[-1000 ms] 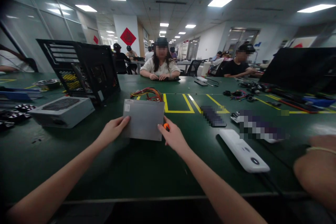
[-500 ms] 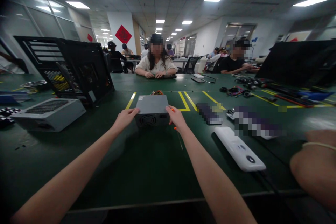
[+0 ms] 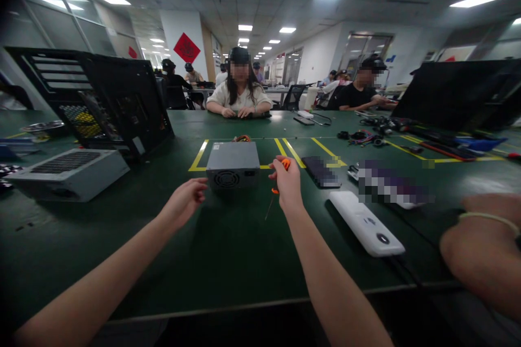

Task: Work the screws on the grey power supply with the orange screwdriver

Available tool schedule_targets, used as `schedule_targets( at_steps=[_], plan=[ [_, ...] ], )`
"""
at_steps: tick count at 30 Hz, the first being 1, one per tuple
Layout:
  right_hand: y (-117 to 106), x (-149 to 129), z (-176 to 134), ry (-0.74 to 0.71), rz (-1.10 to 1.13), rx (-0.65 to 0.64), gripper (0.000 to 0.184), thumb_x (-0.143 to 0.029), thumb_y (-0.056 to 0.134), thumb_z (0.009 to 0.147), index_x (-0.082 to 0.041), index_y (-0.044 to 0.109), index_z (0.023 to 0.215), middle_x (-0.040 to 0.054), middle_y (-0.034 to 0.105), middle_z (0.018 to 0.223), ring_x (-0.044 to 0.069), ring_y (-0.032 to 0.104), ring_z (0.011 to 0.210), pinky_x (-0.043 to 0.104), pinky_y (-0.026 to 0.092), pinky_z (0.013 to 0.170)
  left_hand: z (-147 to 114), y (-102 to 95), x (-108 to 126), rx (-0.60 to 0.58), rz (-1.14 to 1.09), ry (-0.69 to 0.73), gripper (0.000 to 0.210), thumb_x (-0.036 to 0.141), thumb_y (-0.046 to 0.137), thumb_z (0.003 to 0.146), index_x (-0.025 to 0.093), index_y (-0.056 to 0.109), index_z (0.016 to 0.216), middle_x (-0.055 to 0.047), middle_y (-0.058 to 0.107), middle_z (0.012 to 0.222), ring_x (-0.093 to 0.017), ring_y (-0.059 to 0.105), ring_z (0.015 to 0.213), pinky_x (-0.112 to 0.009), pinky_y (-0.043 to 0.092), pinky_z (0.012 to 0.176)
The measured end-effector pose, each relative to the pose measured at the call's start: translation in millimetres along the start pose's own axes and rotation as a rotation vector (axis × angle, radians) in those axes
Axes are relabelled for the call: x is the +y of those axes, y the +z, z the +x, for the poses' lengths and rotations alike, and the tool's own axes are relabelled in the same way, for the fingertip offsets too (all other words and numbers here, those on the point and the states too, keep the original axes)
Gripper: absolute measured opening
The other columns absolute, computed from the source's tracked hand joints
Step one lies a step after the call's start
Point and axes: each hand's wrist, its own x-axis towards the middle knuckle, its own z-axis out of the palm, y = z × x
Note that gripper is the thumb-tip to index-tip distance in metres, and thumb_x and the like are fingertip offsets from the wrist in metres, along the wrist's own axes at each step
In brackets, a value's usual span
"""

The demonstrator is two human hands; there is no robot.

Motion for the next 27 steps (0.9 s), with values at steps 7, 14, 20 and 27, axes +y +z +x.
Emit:
schedule_targets(
  at_steps=[7, 14, 20, 27],
  plan=[
    [8.6, -31.0, -78.4, -0.425, -0.157, 0.109, 0.015, -0.031, 0.044, 0.084, -0.018, 0.051, 0.082, -0.0006, 0.058, 0.074, 0.011, 0.053, 0.068, 0.027, 0.042, 0.067, -29.4, 13.8, -10.3, -0.494, -0.526, -0.411, 0.038, -0.009, 0.040, 0.069, 0.005, 0.054, 0.102, -0.014, 0.058, 0.106, -0.014, 0.057, 0.096, -0.022, 0.042, 0.091],
    [13.8, -13.7, -121.0, -0.576, -0.114, 0.290, 0.009, -0.027, 0.045, 0.083, -0.019, 0.048, 0.086, 0.0017, 0.060, 0.075, 0.014, 0.057, 0.067, 0.030, 0.044, 0.063, -22.4, 5.7, -22.3, -0.659, -0.401, -0.265, 0.037, -0.006, 0.047, 0.072, 0.011, 0.056, 0.104, -0.011, 0.057, 0.113, -0.015, 0.054, 0.105, -0.028, 0.036, 0.098],
    [9.4, 2.9, -130.6, -0.750, -0.146, 0.283, 0.011, -0.016, 0.049, 0.079, -0.019, 0.047, 0.089, 0.0024, 0.060, 0.078, 0.015, 0.058, 0.065, 0.031, 0.042, 0.057, -24.4, 6.4, -29.0, -0.718, -0.173, -0.050, 0.027, 0.013, 0.052, 0.079, 0.015, 0.053, 0.105, -0.009, 0.060, 0.103, -0.016, 0.059, 0.090, -0.030, 0.047, 0.080],
    [7.5, 11.5, -132.1, -0.830, -0.237, 0.165, 0.024, -0.006, 0.055, 0.071, -0.018, 0.046, 0.091, -0.0019, 0.054, 0.070, 0.012, 0.053, 0.060, 0.028, 0.043, 0.057, -28.1, 6.5, -23.3, -0.699, 0.043, 0.050, 0.025, 0.028, 0.059, 0.074, 0.015, 0.051, 0.094, 0.001, 0.055, 0.076, -0.011, 0.057, 0.063, -0.020, 0.042, 0.049]
  ],
)
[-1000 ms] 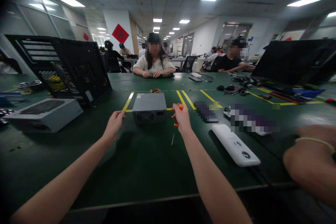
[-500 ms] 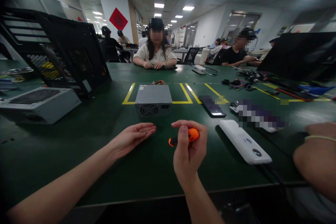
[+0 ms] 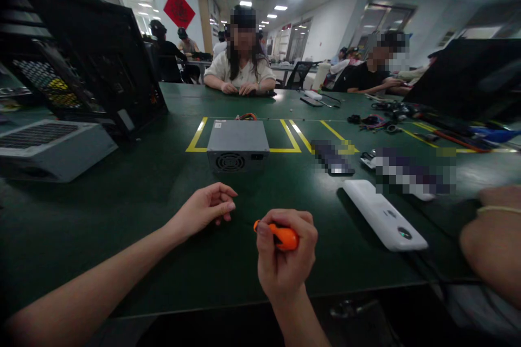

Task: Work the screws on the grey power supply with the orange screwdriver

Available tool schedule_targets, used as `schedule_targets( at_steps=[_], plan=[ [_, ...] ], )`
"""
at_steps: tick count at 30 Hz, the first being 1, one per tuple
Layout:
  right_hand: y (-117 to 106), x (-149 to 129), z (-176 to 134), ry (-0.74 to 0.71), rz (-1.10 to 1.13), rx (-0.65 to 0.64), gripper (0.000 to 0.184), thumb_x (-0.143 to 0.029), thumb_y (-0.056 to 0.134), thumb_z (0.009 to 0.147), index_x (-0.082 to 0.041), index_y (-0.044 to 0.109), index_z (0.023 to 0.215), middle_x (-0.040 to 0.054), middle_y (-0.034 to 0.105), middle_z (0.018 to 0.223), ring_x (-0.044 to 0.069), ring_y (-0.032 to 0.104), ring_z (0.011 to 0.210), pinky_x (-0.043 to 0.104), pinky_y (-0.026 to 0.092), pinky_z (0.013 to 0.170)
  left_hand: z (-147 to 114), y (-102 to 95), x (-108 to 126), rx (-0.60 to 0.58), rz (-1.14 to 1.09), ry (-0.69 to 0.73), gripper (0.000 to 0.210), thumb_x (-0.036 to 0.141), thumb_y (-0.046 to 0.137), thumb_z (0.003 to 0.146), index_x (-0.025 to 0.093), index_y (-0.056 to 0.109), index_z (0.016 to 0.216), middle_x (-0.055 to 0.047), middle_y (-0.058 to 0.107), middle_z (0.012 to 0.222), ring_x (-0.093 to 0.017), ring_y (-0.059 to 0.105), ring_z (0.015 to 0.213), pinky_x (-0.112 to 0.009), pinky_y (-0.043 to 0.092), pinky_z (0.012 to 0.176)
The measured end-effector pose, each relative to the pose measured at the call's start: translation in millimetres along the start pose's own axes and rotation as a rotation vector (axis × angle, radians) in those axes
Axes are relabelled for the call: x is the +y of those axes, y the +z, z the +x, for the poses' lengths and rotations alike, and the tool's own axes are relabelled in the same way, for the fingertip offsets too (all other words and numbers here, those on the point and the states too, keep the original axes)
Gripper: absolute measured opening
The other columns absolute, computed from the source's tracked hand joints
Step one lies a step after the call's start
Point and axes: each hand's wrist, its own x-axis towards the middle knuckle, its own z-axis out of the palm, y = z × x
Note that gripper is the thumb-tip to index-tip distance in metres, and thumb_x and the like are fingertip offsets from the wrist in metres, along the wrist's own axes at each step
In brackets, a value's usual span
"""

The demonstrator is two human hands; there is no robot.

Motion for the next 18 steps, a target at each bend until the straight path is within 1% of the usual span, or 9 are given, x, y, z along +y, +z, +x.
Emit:
schedule_targets(
  at_steps=[3, 5, 6, 8, 12, 15, 18],
  plan=[
    [1.7, -0.6, -0.1, 0.050, 0.068, -0.050, 0.036, -0.001, 0.057, 0.067, -0.017, 0.042, 0.096, -0.0017, 0.052, 0.075, 0.011, 0.053, 0.061, 0.027, 0.044, 0.057, 1.5, -1.6, -1.9, 0.006, 0.008, 0.028, 0.024, 0.024, 0.060, 0.073, 0.014, 0.051, 0.093, -0.001, 0.057, 0.078, -0.012, 0.058, 0.071, -0.022, 0.045, 0.057],
    [2.0, -1.9, 0.3, 0.066, 0.078, -0.048, 0.039, 0.001, 0.056, 0.066, -0.016, 0.041, 0.097, -0.0005, 0.053, 0.077, 0.011, 0.054, 0.063, 0.026, 0.045, 0.056, 2.3, -2.2, -4.5, -0.001, 0.023, 0.052, 0.024, 0.021, 0.060, 0.073, 0.015, 0.051, 0.095, -0.003, 0.059, 0.084, -0.013, 0.059, 0.077, -0.026, 0.047, 0.066],
    [1.8, -2.6, 0.5, 0.058, 0.076, -0.033, 0.038, 0.002, 0.055, 0.066, -0.016, 0.041, 0.096, -0.0001, 0.054, 0.077, 0.011, 0.055, 0.063, 0.026, 0.045, 0.056, 2.3, -2.2, -5.5, -0.002, 0.046, 0.064, 0.025, 0.020, 0.059, 0.073, 0.015, 0.052, 0.096, -0.003, 0.060, 0.087, -0.014, 0.059, 0.080, -0.028, 0.048, 0.070],
    [0.8, -3.8, 1.2, 0.028, 0.080, 0.036, 0.037, 0.004, 0.055, 0.066, -0.015, 0.042, 0.095, -0.0003, 0.054, 0.076, 0.011, 0.056, 0.062, 0.026, 0.045, 0.056, 1.1, -1.4, -6.0, 0.021, 0.144, 0.108, 0.024, 0.020, 0.057, 0.075, 0.017, 0.052, 0.098, -0.004, 0.060, 0.091, -0.015, 0.059, 0.084, -0.030, 0.048, 0.074],
    [-2.0, -5.1, 1.7, -0.033, 0.101, 0.142, 0.039, 0.005, 0.054, 0.065, -0.016, 0.043, 0.095, -0.0011, 0.056, 0.074, 0.011, 0.058, 0.060, 0.025, 0.046, 0.054, -3.7, 1.9, -2.5, 0.108, 0.486, 0.282, 0.022, 0.020, 0.053, 0.079, 0.021, 0.055, 0.100, -0.001, 0.059, 0.093, -0.013, 0.058, 0.085, -0.028, 0.047, 0.075],
    [-3.2, -5.7, 0.8, -0.076, 0.090, 0.151, 0.039, 0.005, 0.055, 0.065, -0.015, 0.043, 0.096, -0.0005, 0.057, 0.075, 0.012, 0.059, 0.061, 0.025, 0.047, 0.053, -6.0, 3.8, -0.7, 0.120, 0.661, 0.376, 0.025, 0.018, 0.051, 0.080, 0.024, 0.053, 0.104, 0.001, 0.057, 0.094, -0.012, 0.056, 0.084, -0.025, 0.047, 0.072],
    [-3.9, -6.0, -0.8, -0.107, 0.099, 0.105, 0.042, 0.006, 0.054, 0.064, -0.015, 0.042, 0.099, 0.0006, 0.058, 0.079, 0.013, 0.061, 0.064, 0.027, 0.048, 0.054, -6.6, 4.5, -0.6, 0.107, 0.781, 0.416, 0.030, 0.018, 0.050, 0.081, 0.024, 0.049, 0.110, 0.001, 0.056, 0.093, -0.011, 0.055, 0.082, -0.025, 0.047, 0.070]
  ],
)
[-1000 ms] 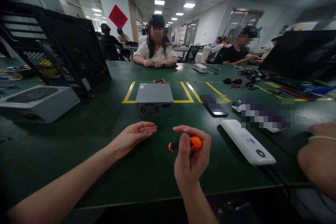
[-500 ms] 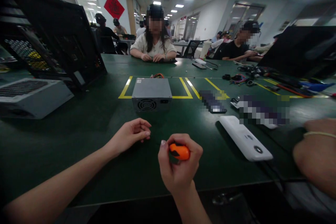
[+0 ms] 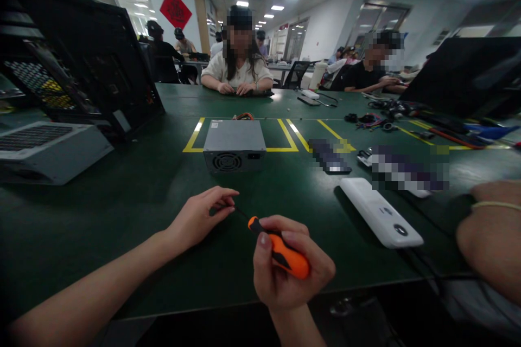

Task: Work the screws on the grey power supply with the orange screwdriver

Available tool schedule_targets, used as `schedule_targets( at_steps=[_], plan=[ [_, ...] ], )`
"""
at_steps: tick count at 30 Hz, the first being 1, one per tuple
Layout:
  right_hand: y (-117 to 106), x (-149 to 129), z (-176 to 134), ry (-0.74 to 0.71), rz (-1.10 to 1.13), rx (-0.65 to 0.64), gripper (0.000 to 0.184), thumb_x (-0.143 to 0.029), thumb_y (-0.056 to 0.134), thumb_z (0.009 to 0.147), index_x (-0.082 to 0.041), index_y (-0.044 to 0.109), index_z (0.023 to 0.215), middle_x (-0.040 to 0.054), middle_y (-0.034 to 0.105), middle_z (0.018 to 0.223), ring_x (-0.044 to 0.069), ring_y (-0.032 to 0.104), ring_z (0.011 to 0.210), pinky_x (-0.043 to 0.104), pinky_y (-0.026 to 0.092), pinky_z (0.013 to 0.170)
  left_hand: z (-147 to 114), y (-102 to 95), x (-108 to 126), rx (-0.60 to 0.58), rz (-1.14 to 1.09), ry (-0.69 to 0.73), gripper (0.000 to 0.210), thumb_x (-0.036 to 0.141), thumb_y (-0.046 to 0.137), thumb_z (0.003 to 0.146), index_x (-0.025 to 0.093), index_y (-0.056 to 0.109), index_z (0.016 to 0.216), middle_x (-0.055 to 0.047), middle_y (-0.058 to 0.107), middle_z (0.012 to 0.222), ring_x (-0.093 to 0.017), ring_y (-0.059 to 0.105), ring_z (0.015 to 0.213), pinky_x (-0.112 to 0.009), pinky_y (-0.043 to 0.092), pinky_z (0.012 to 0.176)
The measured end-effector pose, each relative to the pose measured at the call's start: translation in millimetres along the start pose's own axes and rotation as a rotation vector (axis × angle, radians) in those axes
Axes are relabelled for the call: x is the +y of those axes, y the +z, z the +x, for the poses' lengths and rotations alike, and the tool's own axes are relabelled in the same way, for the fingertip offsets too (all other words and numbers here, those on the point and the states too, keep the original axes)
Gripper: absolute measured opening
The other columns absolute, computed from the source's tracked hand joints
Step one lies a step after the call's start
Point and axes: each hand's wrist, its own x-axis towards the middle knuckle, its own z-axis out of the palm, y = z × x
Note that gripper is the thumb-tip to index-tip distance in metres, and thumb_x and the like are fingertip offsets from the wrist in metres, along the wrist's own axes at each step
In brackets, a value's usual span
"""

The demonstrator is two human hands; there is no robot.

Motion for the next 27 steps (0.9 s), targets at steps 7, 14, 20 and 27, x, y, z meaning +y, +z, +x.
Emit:
schedule_targets(
  at_steps=[7, 14, 20, 27],
  plan=[
    [-1.6, -0.8, -2.8, -0.027, 0.076, -0.085, 0.049, 0.009, 0.055, 0.062, -0.015, 0.042, 0.102, 0.0011, 0.060, 0.083, 0.013, 0.061, 0.067, 0.026, 0.049, 0.055, -0.1, -2.8, 4.1, -0.057, 0.225, 0.065, 0.035, 0.018, 0.045, 0.083, 0.024, 0.041, 0.117, -0.001, 0.055, 0.096, -0.012, 0.055, 0.080, -0.026, 0.046, 0.067],
    [-2.5, -2.0, -2.7, -0.050, 0.063, -0.171, 0.040, 0.008, 0.055, 0.061, -0.013, 0.047, 0.094, 0.0032, 0.061, 0.079, 0.014, 0.062, 0.066, 0.027, 0.050, 0.053, -0.3, -3.2, 4.7, -0.055, 0.367, 0.142, 0.036, 0.018, 0.040, 0.085, 0.021, 0.037, 0.121, -0.002, 0.055, 0.097, -0.013, 0.056, 0.083, -0.025, 0.046, 0.068],
    [-0.1, -5.7, -6.8, -0.152, 0.010, -0.251, 0.039, 0.007, 0.058, 0.061, -0.012, 0.047, 0.094, 0.0053, 0.060, 0.081, 0.014, 0.061, 0.066, 0.025, 0.050, 0.051, -0.8, -8.8, 7.3, -0.100, 0.566, 0.286, 0.039, 0.012, 0.037, 0.085, 0.016, 0.034, 0.123, -0.006, 0.056, 0.098, -0.016, 0.056, 0.082, -0.028, 0.046, 0.068],
    [-2.1, -11.4, -10.9, 0.002, -0.047, -0.260, 0.035, 0.004, 0.061, 0.064, -0.014, 0.047, 0.090, 0.0054, 0.060, 0.081, 0.014, 0.062, 0.072, 0.025, 0.055, 0.058, -1.0, -11.0, 11.3, -0.180, 0.651, 0.362, 0.041, 0.008, 0.038, 0.083, 0.015, 0.035, 0.123, -0.008, 0.056, 0.101, -0.017, 0.055, 0.086, -0.030, 0.044, 0.072]
  ],
)
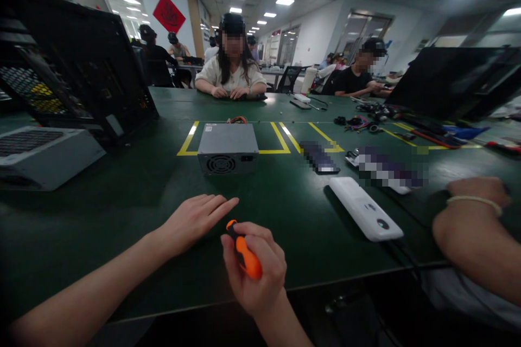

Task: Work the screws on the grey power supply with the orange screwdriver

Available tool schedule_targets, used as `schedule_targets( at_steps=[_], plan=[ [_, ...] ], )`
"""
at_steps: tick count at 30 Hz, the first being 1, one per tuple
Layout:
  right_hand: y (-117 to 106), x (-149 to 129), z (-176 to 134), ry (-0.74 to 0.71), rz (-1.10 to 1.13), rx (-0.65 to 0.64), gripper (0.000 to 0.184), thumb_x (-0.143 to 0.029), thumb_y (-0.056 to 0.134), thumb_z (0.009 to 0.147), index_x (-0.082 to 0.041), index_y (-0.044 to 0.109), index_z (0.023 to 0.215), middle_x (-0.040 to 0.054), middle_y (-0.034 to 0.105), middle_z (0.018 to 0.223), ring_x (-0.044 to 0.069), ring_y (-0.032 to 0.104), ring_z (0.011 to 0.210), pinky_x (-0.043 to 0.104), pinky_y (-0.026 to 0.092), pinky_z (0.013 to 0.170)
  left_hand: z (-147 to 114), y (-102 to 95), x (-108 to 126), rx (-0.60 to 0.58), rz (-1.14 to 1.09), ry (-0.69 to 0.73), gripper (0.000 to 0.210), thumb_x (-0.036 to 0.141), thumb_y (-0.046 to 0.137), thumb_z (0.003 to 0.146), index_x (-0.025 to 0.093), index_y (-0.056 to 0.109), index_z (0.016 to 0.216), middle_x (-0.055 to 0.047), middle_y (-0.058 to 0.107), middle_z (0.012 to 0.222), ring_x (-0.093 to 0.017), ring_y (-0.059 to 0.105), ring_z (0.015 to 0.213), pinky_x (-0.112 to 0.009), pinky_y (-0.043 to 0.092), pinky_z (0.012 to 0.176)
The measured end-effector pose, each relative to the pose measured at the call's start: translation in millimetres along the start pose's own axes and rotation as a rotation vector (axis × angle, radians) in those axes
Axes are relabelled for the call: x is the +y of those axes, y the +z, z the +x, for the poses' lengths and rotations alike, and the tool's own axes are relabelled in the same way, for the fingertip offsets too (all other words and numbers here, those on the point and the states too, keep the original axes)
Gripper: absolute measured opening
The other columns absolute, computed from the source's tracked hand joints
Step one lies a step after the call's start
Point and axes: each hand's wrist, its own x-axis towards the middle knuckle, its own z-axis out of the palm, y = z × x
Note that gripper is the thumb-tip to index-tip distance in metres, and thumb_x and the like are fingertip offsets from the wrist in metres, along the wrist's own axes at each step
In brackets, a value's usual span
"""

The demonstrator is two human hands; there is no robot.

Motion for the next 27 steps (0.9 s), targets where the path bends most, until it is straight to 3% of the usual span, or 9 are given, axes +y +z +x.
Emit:
schedule_targets(
  at_steps=[4, 8, 13, 16, 20, 27],
  plan=[
    [-3.1, -1.2, -8.9, 0.069, 0.033, 0.035, 0.044, 0.004, 0.060, 0.066, -0.015, 0.043, 0.101, 0.0075, 0.060, 0.090, 0.017, 0.063, 0.080, 0.031, 0.056, 0.064, -0.1, 4.3, -5.4, 0.100, -0.221, -0.156, 0.037, 0.011, 0.037, 0.084, 0.018, 0.038, 0.121, -0.006, 0.055, 0.099, -0.016, 0.053, 0.086, -0.029, 0.044, 0.073],
    [-6.2, -1.9, -20.0, 0.148, 0.059, -0.009, 0.047, 0.005, 0.056, 0.067, -0.016, 0.039, 0.106, 0.0104, 0.058, 0.098, 0.020, 0.061, 0.089, 0.036, 0.056, 0.066, 0.5, 5.3, -9.0, 0.199, -0.445, -0.260, 0.034, 0.010, 0.040, 0.083, 0.022, 0.045, 0.114, -0.002, 0.052, 0.093, -0.013, 0.053, 0.083, -0.026, 0.045, 0.071],
    [-9.2, -2.6, -24.7, 0.075, -0.033, -0.061, 0.043, 0.004, 0.058, 0.066, -0.014, 0.046, 0.103, 0.0106, 0.061, 0.099, 0.020, 0.062, 0.088, 0.034, 0.056, 0.067, 1.3, 7.3, -6.3, 0.240, -0.573, -0.304, 0.033, 0.010, 0.043, 0.081, 0.022, 0.049, 0.110, -0.001, 0.052, 0.093, -0.012, 0.054, 0.082, -0.026, 0.046, 0.073],
    [-10.8, -2.8, -26.4, 0.021, -0.037, -0.030, 0.048, 0.006, 0.060, 0.063, -0.014, 0.046, 0.105, 0.0105, 0.061, 0.100, 0.020, 0.063, 0.086, 0.033, 0.057, 0.064, 2.0, 12.3, -7.0, 0.268, -0.710, -0.407, 0.028, 0.013, 0.048, 0.079, 0.022, 0.053, 0.106, -0.001, 0.054, 0.091, -0.012, 0.055, 0.082, -0.028, 0.047, 0.074],
    [-12.5, -3.8, -27.4, 0.014, -0.035, 0.017, 0.048, 0.006, 0.060, 0.062, -0.014, 0.047, 0.104, 0.0100, 0.062, 0.099, 0.020, 0.064, 0.084, 0.032, 0.057, 0.058, 4.1, 17.3, -12.4, 0.292, -1.153, -0.610, 0.023, 0.017, 0.052, 0.079, 0.017, 0.053, 0.102, -0.002, 0.058, 0.089, -0.014, 0.059, 0.084, -0.032, 0.048, 0.079],
    [-12.3, -5.4, -24.7, 0.025, -0.046, 0.026, 0.042, 0.005, 0.062, 0.061, -0.012, 0.050, 0.097, 0.0123, 0.064, 0.096, 0.021, 0.064, 0.081, 0.031, 0.057, 0.056, 7.3, 10.2, -14.6, 0.327, -1.945, -0.902, 0.025, 0.008, 0.056, 0.076, 0.013, 0.052, 0.100, -0.006, 0.062, 0.089, -0.015, 0.063, 0.085, -0.027, 0.051, 0.077]
  ],
)
